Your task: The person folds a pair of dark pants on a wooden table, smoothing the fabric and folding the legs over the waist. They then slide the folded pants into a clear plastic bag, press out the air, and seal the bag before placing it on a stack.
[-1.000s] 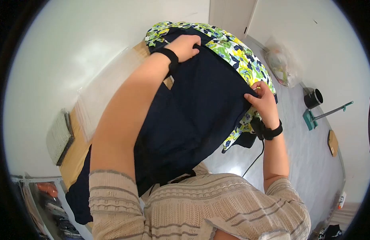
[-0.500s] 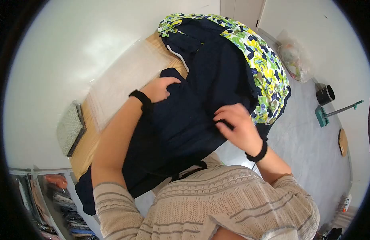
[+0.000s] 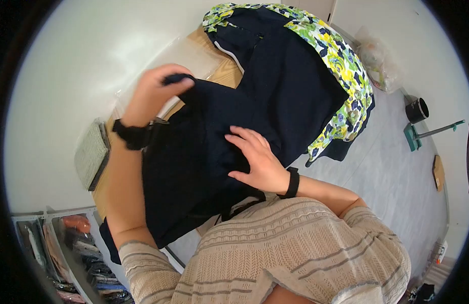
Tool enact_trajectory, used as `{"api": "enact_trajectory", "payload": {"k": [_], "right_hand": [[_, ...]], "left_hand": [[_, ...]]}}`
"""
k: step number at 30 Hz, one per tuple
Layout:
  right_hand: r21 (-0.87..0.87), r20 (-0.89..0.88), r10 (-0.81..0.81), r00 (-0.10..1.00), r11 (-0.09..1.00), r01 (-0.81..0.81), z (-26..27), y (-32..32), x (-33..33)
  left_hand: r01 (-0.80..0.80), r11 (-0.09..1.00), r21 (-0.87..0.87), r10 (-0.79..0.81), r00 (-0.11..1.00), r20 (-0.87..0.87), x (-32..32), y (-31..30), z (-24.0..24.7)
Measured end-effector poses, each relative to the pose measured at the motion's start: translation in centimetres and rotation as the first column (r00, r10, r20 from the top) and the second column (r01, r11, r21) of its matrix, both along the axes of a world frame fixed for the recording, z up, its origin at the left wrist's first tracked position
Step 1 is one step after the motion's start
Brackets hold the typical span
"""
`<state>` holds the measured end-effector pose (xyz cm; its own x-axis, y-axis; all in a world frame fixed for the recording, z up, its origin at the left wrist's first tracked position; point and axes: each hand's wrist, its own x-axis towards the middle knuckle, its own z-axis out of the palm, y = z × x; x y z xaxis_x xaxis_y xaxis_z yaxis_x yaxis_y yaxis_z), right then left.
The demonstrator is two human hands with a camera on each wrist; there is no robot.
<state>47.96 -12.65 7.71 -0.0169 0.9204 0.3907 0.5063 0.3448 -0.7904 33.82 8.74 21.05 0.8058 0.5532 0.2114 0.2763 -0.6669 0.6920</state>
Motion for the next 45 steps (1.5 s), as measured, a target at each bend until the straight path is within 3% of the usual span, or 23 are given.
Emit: {"api": "enact_trajectory", "payload": {"k": [3, 6, 8, 10, 15, 17, 18, 20, 22, 24, 25, 26, 28, 30, 31, 34, 36, 38, 40, 43, 45], "right_hand": [[0.115, 0.169, -0.038, 0.985, 0.993, 0.018, 0.6, 0.3, -1.2], [0.179, 0.110, -0.017, 0.994, 0.984, -0.002, 0.5, 0.6, -2.6], [0.236, 0.082, -0.044, 0.996, 0.971, 0.024, 0.7, 0.8, -3.3], [0.273, -0.085, -0.043, 0.995, 0.960, 0.065, 1.7, 0.8, -3.7], [0.215, -0.132, -0.056, 0.990, 0.973, 0.084, 4.2, 0.7, -3.9], [0.299, -0.267, -0.186, 0.946, 0.917, 0.265, 3.9, 0.9, -4.4], [0.306, -0.264, -0.183, 0.947, 0.915, 0.263, 3.8, 1.1, -4.1], [0.221, -0.362, 0.025, 0.932, 0.973, 0.060, 3.8, 1.3, -2.8], [0.248, -0.398, 0.011, 0.917, 0.964, 0.096, 5.6, 0.5, -1.3], [0.349, -0.318, 0.335, 0.887, 0.911, -0.219, 8.8, -1.2, 1.4], [0.387, -0.327, 0.391, 0.860, 0.886, -0.255, 9.9, -1.8, 2.4], [0.370, -0.339, 0.405, 0.849, 0.887, -0.275, 10.9, -2.6, 3.2], [0.329, -0.382, 0.417, 0.824, 0.895, -0.301, 12.7, -3.7, 4.8], [0.225, -0.518, 0.329, 0.789, 0.943, -0.245, 13.9, -4.5, 5.7], [0.167, -0.590, 0.261, 0.764, 0.965, -0.200, 13.9, -4.9, 6.0], [0.006, -0.535, -0.036, 0.844, 0.999, 0.046, 10.1, -4.5, 8.2], [-0.065, -0.544, -0.218, 0.810, 0.974, 0.218, 6.7, -4.5, 9.3], [-0.063, -0.507, -0.329, 0.796, 0.936, 0.347, 4.9, -5.0, 10.2], [-0.159, -0.468, -0.425, 0.774, 0.903, 0.400, 1.8, -5.1, 12.2], [-0.145, -0.391, -0.496, 0.775, 0.865, 0.481, 1.3, -4.8, 13.5], [-0.272, -0.265, -0.626, 0.733, 0.778, 0.566, 2.1, -4.5, 14.2]], "left_hand": [[-0.244, 0.966, -0.088, 0.252, 0.963, 0.093, -1.5, -3.5, 5.1], [-0.374, 0.922, -0.095, 0.385, 0.875, 0.292, -2.0, -4.9, 7.2], [-0.369, 0.929, -0.025, 0.352, 0.864, 0.360, -2.5, -5.7, 8.5], [-0.376, 0.926, 0.017, 0.348, 0.871, 0.346, -3.3, -6.5, 9.8], [-0.445, 0.890, 0.095, 0.384, 0.846, 0.370, -3.1, -7.0, 10.1], [-0.449, 0.875, 0.181, 0.397, 0.880, 0.262, -2.9, -7.2, 10.3], [-0.450, 0.874, 0.185, 0.396, 0.878, 0.269, -3.0, -7.2, 10.2], [-0.433, 0.866, 0.249, 0.329, 0.870, 0.368, -3.0, -7.0, 10.2], [-0.513, 0.804, 0.300, 0.394, 0.838, 0.378, -4.4, -6.4, 11.1], [-0.434, 0.790, 0.433, 0.229, 0.864, 0.448, -6.5, -5.3, 12.3], [-0.408, 0.778, 0.477, 0.167, 0.867, 0.469, -7.6, -4.7, 13.1], [-0.418, 0.861, 0.290, 0.240, 0.837, 0.492, -8.7, -4.0, 14.2], [-0.322, 0.939, 0.124, 0.213, 0.823, 0.527, -7.5, -3.8, 15.6], [-0.332, 0.936, 0.116, 0.213, 0.798, 0.564, -3.1, -2.8, 15.2], [-0.305, 0.935, 0.182, 0.186, 0.857, 0.481, -0.3, -2.9, 14.7], [-0.144, 0.953, 0.266, 0.077, 0.965, 0.249, 7.1, -0.7, 10.7], [-0.082, 0.989, 0.124, 0.073, 0.994, 0.077, 11.0, 2.0, 5.7], [0.115, 0.993, -0.032, -0.113, 0.993, 0.040, 13.7, 3.1, 1.4], [0.171, 0.984, 0.057, -0.169, 0.985, -0.035, 15.8, 3.8, -1.3], [0.189, 0.975, -0.117, -0.194, 0.981, -0.031, 18.3, 4.5, -3.3], [0.177, 0.980, -0.091, -0.180, 0.983, -0.026, 19.5, 4.8, -3.8]]}}
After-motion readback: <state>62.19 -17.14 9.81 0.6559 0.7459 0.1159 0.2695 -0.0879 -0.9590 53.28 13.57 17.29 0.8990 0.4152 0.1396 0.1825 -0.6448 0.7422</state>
